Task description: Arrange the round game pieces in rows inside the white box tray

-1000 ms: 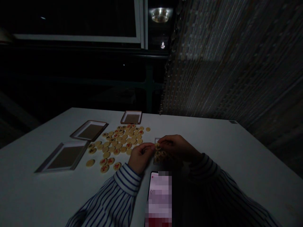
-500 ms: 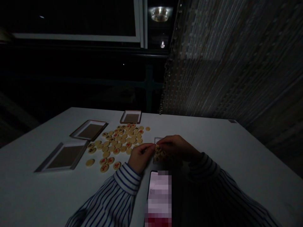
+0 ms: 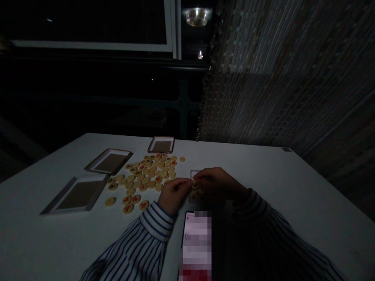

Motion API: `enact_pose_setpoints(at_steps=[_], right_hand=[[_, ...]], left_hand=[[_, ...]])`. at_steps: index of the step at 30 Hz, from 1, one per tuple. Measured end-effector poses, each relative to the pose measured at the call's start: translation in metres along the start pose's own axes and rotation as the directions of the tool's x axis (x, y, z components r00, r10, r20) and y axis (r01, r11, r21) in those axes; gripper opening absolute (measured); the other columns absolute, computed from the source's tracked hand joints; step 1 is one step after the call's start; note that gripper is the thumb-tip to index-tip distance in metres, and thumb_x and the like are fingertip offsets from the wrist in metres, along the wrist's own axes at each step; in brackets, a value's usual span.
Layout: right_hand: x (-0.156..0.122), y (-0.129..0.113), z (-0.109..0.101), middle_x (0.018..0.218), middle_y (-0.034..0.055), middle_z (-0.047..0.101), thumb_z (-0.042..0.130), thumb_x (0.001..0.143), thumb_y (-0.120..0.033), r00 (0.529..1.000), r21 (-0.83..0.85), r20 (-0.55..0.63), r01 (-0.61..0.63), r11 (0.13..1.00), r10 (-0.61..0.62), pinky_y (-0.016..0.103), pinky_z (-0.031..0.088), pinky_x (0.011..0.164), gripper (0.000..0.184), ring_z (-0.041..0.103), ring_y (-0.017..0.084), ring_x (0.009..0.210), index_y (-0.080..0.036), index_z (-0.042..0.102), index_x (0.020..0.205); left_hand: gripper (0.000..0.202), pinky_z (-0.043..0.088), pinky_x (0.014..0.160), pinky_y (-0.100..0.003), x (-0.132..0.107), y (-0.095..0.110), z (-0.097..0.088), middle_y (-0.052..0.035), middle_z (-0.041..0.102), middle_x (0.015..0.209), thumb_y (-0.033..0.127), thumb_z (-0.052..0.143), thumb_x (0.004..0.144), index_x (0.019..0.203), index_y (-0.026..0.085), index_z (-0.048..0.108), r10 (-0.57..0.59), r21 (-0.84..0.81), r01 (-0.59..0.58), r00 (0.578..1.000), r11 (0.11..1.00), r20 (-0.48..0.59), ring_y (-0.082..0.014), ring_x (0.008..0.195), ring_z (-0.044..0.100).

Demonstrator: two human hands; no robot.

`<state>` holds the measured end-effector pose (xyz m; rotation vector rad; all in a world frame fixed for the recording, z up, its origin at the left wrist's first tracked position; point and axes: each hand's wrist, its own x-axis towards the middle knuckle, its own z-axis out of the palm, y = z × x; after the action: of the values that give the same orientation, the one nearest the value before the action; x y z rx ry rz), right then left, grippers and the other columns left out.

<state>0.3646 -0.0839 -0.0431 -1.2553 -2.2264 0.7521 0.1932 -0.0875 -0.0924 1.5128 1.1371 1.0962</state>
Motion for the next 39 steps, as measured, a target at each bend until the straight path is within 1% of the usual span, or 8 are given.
enact_pose_setpoints(at_steps=[6,10,14,20,23,27,34,39], right_hand=[[-0.002,0.001,0.0,0.083,0.0026,0.066,0.05,0.077,-0.027,0.999,0.061,-0.019,-0.032,0.998,0.034,0.024,0.045,0.068,0.022,0.06,0.012,0.074,-0.016,0.063,0.091],[-0.003,0.005,0.001,0.085,0.0034,0.066,0.05,0.076,-0.026,0.998,0.1,-0.037,-0.049,0.994,0.053,0.026,0.046,0.069,0.023,0.06,0.013,0.076,-0.016,0.06,0.095],[-0.003,0.007,0.003,0.086,0.004,0.065,0.051,0.076,-0.026,0.996,0.173,-0.032,-0.071,0.982,0.078,0.027,0.046,0.07,0.025,0.06,0.013,0.077,-0.016,0.058,0.097],[-0.002,0.005,0.003,0.085,0.0042,0.065,0.052,0.075,-0.026,0.995,0.23,-0.019,-0.092,0.969,0.099,0.027,0.046,0.07,0.023,0.06,0.014,0.076,-0.016,0.057,0.095],[-0.002,0.006,0.004,0.083,0.0042,0.064,0.053,0.075,-0.025,0.995,0.236,-0.03,-0.084,0.968,0.094,0.027,0.046,0.069,0.021,0.06,0.013,0.075,-0.016,0.057,0.093],[-0.003,0.006,0.004,0.082,0.0035,0.064,0.052,0.075,-0.025,0.995,0.246,-0.036,-0.082,0.966,0.094,0.026,0.046,0.066,0.02,0.059,0.013,0.073,-0.017,0.057,0.093],[-0.003,0.002,0.002,0.079,0.0025,0.063,0.052,0.076,-0.026,0.997,0.256,-0.032,-0.059,0.965,0.07,0.025,0.046,0.067,0.018,0.059,0.012,0.073,-0.017,0.059,0.089],[-0.003,-0.002,0.0,0.082,0.0024,0.064,0.051,0.077,-0.026,0.998,0.177,-0.052,-0.033,0.984,0.042,0.025,0.046,0.068,0.018,0.059,0.012,0.073,-0.017,0.059,0.09]], left_hand=[[0.025,0.046,0.066,-0.025,0.0,0.0,0.0,-0.005,0.067,0.073,0.035,0.06,0.066,0.076,0.013,0.066,-0.041,-0.033,0.04,0.999,0.999,-0.013,-0.0154,0.069,0.059],[0.025,0.046,0.064,-0.024,0.0,-0.001,0.0,-0.0045,0.067,0.073,0.035,0.061,0.065,0.077,0.014,0.066,-0.05,-0.092,0.047,0.998,0.995,-0.027,-0.0145,0.068,0.059],[0.026,0.045,0.058,-0.022,0.001,0.0,0.0,-0.0035,0.066,0.068,0.036,0.063,0.064,0.076,0.013,0.065,-0.088,-0.155,0.079,0.995,0.985,-0.048,-0.0127,0.062,0.058],[0.026,0.042,0.052,-0.019,0.0,0.002,0.002,-0.0015,0.064,0.062,0.035,0.066,0.061,0.075,0.013,0.065,-0.145,-0.265,0.13,0.989,0.955,-0.038,-0.0092,0.055,0.055],[0.025,0.041,0.05,-0.018,-0.001,0.005,0.002,-0.0014,0.063,0.059,0.034,0.067,0.059,0.072,0.013,0.064,-0.154,-0.285,0.136,0.987,0.949,-0.039,-0.0087,0.053,0.054],[0.026,0.039,0.047,-0.017,-0.001,0.009,0.003,-0.0004,0.063,0.056,0.033,0.068,0.058,0.073,0.013,0.064,-0.168,-0.315,0.157,0.986,0.936,-0.006,-0.0073,0.048,0.051],[0.03,0.04,0.048,-0.018,-0.002,0.012,0.003,-0.0013,0.064,0.058,0.035,0.068,0.057,0.077,0.013,0.065,-0.175,-0.328,0.17,0.984,0.929,0.016,-0.0089,0.052,0.054],[0.03,0.04,0.047,-0.019,-0.001,0.011,0.003,-0.0007,0.062,0.054,0.037,0.068,0.056,0.073,0.012,0.064,-0.168,-0.314,0.161,0.986,0.936,0.005,-0.0084,0.047,0.051]])
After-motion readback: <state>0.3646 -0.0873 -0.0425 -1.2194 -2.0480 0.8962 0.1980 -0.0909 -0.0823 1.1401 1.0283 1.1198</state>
